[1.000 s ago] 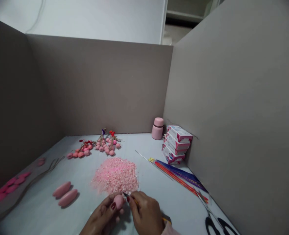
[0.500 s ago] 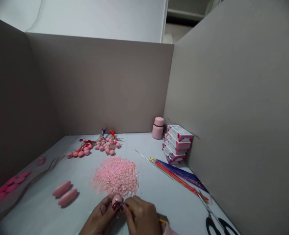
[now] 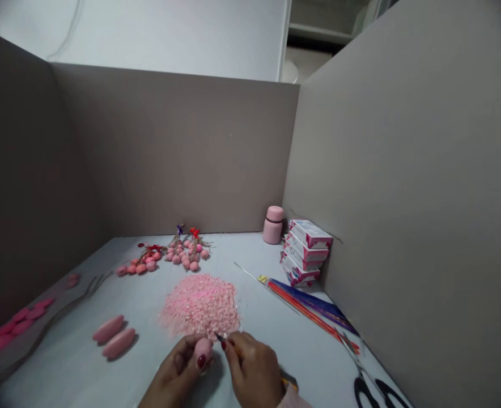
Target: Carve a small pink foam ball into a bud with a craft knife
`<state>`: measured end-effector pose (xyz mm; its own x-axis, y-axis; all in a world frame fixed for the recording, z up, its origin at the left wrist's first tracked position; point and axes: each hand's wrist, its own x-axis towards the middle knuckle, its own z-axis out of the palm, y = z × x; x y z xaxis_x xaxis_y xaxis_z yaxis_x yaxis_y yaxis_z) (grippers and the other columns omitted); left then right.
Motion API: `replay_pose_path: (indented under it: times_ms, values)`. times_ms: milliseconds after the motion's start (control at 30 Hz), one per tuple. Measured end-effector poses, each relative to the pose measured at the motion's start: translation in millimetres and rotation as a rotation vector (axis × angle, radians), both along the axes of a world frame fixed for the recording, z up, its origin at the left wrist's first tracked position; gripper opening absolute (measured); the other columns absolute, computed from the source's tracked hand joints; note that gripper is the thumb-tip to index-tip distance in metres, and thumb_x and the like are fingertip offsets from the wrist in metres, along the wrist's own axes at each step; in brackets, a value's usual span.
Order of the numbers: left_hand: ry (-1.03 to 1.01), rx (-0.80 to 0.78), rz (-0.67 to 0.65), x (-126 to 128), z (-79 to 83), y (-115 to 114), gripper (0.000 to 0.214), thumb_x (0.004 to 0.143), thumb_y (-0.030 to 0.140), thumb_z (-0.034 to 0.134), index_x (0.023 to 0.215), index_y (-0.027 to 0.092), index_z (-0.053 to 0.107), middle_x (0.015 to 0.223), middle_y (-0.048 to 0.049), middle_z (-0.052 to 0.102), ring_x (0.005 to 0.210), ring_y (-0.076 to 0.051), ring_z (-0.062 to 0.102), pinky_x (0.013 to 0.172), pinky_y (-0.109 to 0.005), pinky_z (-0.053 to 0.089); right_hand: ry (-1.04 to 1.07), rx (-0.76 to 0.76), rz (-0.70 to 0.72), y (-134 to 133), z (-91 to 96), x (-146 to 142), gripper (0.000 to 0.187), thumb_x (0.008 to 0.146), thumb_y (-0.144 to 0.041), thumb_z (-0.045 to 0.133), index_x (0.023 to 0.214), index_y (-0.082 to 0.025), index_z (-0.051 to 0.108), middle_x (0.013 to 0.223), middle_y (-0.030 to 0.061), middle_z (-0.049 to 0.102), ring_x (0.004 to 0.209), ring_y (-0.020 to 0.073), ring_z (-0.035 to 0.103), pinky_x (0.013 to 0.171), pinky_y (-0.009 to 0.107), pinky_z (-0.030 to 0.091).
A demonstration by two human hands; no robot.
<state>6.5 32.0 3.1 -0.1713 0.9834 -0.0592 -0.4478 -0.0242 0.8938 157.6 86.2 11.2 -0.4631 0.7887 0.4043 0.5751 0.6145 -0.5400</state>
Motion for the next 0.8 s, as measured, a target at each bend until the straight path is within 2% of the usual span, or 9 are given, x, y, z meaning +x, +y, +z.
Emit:
replay_pose_path:
  times_ms: [133, 233, 533, 733, 800]
  values:
    - [-0.054, 0.012, 0.057, 0, -1.1, 0, 0.031, 0.057, 0.034, 0.080, 0.081, 0.019, 0.068, 0.071, -0.0013, 0.064, 0.070, -0.015, 0.056, 0.068, -0.026, 0.041, -0.031, 0.052, 0.155, -7, -0.5, -2, 0.024, 0.092, -0.025, 0.037, 0.080, -0.021, 0.058, 0.072, 0.0010, 0.063, 0.064, 0.0134, 0.061, 0.059, 0.021, 0.039]
    - [-0.069, 0.015, 0.064, 0, -3.5, -1, 0.034, 0.057, 0.034, 0.081, 0.084, 0.019, 0.068, 0.072, -0.0017, 0.065, 0.070, -0.015, 0.057, 0.068, -0.026, 0.042, -0.082, 0.084, 0.197, -9, -1.0, -3, 0.023, 0.091, -0.025, 0.038, 0.078, -0.021, 0.057, 0.070, 0.0006, 0.062, 0.063, 0.0131, 0.060, 0.057, 0.021, 0.037]
    - [0.111, 0.063, 0.005, -4, -8.3, 0, 0.027, 0.068, 0.038, 0.071, 0.083, 0.017, 0.064, 0.072, -0.0011, 0.060, 0.068, -0.015, 0.050, 0.065, -0.027, 0.038, -0.123, 0.087, 0.161, -8, 0.5, -4, 0.024, 0.091, -0.022, 0.037, 0.078, -0.022, 0.057, 0.072, 0.0005, 0.063, 0.063, 0.0133, 0.061, 0.056, 0.021, 0.036]
    - [0.149, 0.053, 0.027, -4, -9.7, 1, 0.026, 0.069, 0.039, 0.069, 0.083, 0.017, 0.063, 0.072, -0.0017, 0.059, 0.071, -0.017, 0.050, 0.068, -0.030, 0.039, -0.146, 0.065, 0.136, -8, -1.4, -6, 0.025, 0.090, -0.023, 0.037, 0.078, -0.022, 0.059, 0.073, 0.0011, 0.064, 0.066, 0.0143, 0.062, 0.058, 0.022, 0.038]
    - [0.147, 0.070, 0.030, -3, -8.8, -1, 0.027, 0.068, 0.040, 0.070, 0.081, 0.017, 0.064, 0.073, -0.0023, 0.060, 0.071, -0.017, 0.050, 0.068, -0.030, 0.039, -0.172, 0.065, 0.088, -5, -1.8, -5, 0.025, 0.090, -0.023, 0.037, 0.078, -0.022, 0.059, 0.073, 0.0009, 0.065, 0.066, 0.0151, 0.063, 0.057, 0.023, 0.037]
